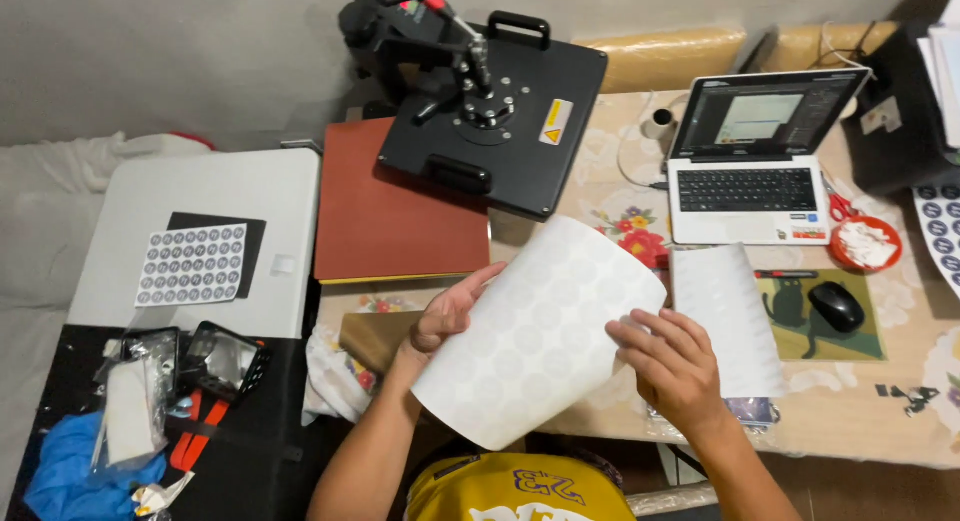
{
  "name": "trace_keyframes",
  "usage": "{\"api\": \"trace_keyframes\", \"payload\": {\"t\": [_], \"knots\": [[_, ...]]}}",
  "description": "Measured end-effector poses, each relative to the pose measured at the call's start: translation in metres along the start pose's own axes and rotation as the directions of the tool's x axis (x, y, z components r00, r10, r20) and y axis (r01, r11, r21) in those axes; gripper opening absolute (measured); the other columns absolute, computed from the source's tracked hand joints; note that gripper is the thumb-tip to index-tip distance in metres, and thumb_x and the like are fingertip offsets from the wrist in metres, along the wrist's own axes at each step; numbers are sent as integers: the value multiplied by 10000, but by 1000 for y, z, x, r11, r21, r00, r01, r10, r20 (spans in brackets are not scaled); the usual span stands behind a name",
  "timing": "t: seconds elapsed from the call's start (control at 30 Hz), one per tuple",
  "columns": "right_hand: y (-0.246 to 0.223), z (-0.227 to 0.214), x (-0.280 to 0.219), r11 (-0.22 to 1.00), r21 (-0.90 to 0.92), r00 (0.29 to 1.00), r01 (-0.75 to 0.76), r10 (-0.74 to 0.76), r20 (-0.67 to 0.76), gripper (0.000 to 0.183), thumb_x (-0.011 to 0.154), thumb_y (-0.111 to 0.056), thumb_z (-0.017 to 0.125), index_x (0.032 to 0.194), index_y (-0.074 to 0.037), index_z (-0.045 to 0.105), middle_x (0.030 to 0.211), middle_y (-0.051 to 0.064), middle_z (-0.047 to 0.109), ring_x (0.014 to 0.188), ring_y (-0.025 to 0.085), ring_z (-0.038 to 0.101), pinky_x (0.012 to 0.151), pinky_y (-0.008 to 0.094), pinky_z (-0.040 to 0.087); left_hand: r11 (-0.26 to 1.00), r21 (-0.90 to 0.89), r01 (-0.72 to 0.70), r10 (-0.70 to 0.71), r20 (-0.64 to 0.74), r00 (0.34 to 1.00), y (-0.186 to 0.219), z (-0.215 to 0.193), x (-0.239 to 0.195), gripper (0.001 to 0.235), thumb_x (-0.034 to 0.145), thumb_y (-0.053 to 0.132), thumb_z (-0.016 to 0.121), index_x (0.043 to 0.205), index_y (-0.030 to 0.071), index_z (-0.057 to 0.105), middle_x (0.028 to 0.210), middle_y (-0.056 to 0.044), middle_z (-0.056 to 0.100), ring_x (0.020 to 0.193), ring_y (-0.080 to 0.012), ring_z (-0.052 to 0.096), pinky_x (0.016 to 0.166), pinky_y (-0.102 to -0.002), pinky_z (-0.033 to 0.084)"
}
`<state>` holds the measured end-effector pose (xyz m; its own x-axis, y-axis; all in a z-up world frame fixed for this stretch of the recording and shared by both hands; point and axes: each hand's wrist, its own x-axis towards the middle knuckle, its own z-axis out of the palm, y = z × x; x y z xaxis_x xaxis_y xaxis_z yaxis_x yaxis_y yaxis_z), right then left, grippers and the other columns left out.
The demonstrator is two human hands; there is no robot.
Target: The person handles sheets of circular stickers, peels them from their backing, and places them onto a white sheet. They then cover the sheet with a brown paper and smooth it down.
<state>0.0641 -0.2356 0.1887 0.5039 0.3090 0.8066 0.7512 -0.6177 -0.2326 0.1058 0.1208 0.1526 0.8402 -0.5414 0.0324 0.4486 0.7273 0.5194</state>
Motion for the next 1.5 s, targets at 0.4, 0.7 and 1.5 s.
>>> {"api": "trace_keyframes", "payload": {"t": [0.4,0.7,1.5], "knots": [[-67,326,-96,-433,494,134,-754,635,761,479,1254,-533,321,1448,-226,633,1020,24,756,883,174,792,709,320,628,852,514,96,292,-620,729,96,-196,-144,702,801,63,1023,1413,59,680,1086,-85,751,906,-238,804,778,-377,740],[-106,403,2,66,34,73,-997,782,619,619,973,-315,968,1451,-53,673,1194,237,844,1056,355,838,816,479,682,557,637,532,333,-759,560,162,-257,-153,709,859,301,1020,1442,102,669,1143,-136,832,945,-267,824,766,-389,701],[-79,426,28,-50,150,23,-987,894,447,638,864,-267,1065,1256,87,707,909,170,728,804,273,715,677,399,663,436,668,603,480,-739,472,182,-313,-48,806,901,276,954,1573,107,541,1411,-229,724,1390,-417,709,1096,-515,627]]}}
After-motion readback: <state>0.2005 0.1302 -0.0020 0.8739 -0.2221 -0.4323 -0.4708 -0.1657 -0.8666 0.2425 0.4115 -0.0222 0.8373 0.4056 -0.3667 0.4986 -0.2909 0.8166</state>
